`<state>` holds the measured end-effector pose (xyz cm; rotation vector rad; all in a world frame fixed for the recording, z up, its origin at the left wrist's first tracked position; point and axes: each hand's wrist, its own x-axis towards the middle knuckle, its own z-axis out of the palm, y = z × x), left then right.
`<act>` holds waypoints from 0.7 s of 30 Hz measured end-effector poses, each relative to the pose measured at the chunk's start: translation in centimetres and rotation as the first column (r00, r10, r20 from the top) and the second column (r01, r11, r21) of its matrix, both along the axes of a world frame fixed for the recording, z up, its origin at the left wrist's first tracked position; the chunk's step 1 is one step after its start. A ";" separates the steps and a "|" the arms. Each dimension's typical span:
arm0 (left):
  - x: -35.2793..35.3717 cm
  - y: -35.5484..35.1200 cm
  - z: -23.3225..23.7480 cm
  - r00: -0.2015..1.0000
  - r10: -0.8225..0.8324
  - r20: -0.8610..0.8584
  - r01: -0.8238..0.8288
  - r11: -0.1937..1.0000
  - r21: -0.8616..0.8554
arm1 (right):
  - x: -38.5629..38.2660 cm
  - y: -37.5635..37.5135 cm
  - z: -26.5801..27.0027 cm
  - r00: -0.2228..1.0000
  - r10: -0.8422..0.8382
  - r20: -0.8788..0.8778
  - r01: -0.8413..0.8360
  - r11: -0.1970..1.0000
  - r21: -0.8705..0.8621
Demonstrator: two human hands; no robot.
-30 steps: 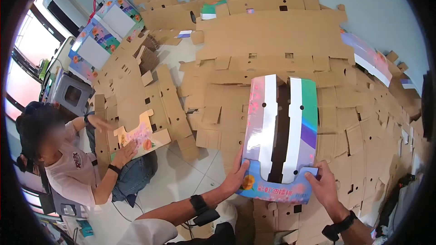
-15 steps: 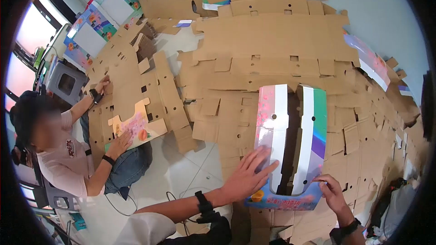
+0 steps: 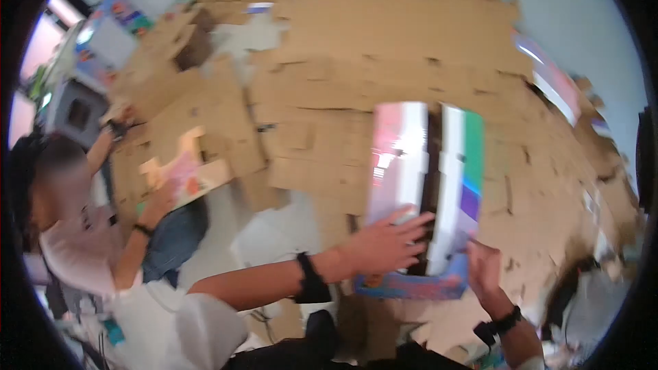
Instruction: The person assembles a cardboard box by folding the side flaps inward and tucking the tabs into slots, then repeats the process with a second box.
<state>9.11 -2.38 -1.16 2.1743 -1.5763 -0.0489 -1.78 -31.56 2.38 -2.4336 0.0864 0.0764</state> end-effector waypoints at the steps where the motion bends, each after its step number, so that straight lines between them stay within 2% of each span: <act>1: 0.0 -0.7 0.7 1.000 0.001 -0.014 -0.001 1.000 0.019 | -0.4 -0.6 0.7 0.995 0.098 0.037 -0.095 0.992 -0.084; 2: 0.0 -1.5 1.4 1.000 0.003 -0.028 -0.002 0.999 0.039 | -0.2 -1.0 1.5 0.976 0.206 0.064 -0.193 0.967 -0.167; 3: -0.1 -1.7 2.4 0.998 0.023 -0.062 -0.017 0.995 0.096 | 0.4 -0.3 2.7 0.990 0.142 0.025 -0.138 0.983 -0.121; 4: -0.2 -2.0 2.9 0.997 0.046 -0.059 -0.039 0.994 0.107 | 0.0 0.6 3.4 0.997 0.076 -0.019 -0.078 0.995 -0.063; 5: -0.2 -2.4 3.1 0.998 0.046 -0.044 -0.040 0.992 0.122 | -0.5 0.6 3.2 0.997 -0.038 -0.060 0.044 0.994 0.100; 7: -0.4 -3.3 3.6 0.998 0.064 -0.018 -0.061 0.986 0.157 | -0.8 -0.2 1.3 0.963 -0.207 -0.170 0.260 0.873 0.413; 10: -0.4 -3.5 3.9 0.997 0.080 0.017 -0.082 0.974 0.212 | -0.5 -0.5 -0.3 0.910 -0.284 -0.301 0.398 0.799 0.451; 17: -0.5 -3.7 2.7 0.997 0.076 0.020 -0.079 0.976 0.201 | -0.4 0.9 1.9 0.957 -0.262 -0.123 0.286 0.923 0.257; 21: -0.5 -4.1 2.3 0.995 0.094 0.029 -0.098 0.983 0.158 | 0.2 0.9 1.3 0.955 -0.266 -0.129 0.265 0.964 -0.024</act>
